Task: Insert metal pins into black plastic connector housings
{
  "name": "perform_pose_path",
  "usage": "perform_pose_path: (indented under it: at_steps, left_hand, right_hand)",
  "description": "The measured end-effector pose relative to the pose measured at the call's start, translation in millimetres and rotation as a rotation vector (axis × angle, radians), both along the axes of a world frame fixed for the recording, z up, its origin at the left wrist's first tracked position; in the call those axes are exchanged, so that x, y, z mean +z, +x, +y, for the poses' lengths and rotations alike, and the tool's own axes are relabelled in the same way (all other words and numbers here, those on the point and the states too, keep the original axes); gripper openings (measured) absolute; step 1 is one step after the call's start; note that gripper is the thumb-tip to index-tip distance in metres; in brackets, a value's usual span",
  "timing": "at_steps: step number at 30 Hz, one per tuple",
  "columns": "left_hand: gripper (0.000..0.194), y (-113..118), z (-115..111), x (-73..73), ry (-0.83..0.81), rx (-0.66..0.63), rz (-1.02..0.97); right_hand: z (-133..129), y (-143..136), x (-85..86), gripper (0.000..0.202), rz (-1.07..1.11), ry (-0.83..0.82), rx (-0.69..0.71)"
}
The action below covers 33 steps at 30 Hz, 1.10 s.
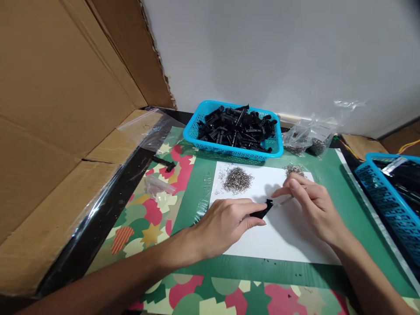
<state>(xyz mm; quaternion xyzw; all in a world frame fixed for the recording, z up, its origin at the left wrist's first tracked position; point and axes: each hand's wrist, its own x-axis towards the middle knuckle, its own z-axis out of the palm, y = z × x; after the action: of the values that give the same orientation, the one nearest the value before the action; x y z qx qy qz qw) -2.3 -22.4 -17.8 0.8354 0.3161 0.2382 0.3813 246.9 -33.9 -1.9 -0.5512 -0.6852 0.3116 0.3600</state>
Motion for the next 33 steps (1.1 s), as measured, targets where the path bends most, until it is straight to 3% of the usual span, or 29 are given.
perform_pose_path:
  at_steps: [4, 13, 21, 33]
  left_hand:
    - [0.038, 0.4, 0.2, -2.0, 0.040, -0.019, 0.035]
    - [0.036, -0.6, -1.4, -7.1, 0.087, -0.027, 0.007]
    - [0.038, -0.4, -0.5, -8.4, 0.053, -0.040, -0.021]
    - [0.045, 0.6, -0.4, -5.0, -0.027, -0.026, 0.001]
  right_hand:
    - [-0.3, -5.4, -9.5, 0.067, 0.058, -0.086, -0.110]
    - [4.6, -20.3, -17.1, 0.065, 0.185, -0.056, -0.198]
    - [1.4, -21.2, -17.9, 0.064, 0.075, -0.034, -0.183]
    - [-6.6, -25.5, -20.2, 0.061, -0.127, 0.163, -0.166]
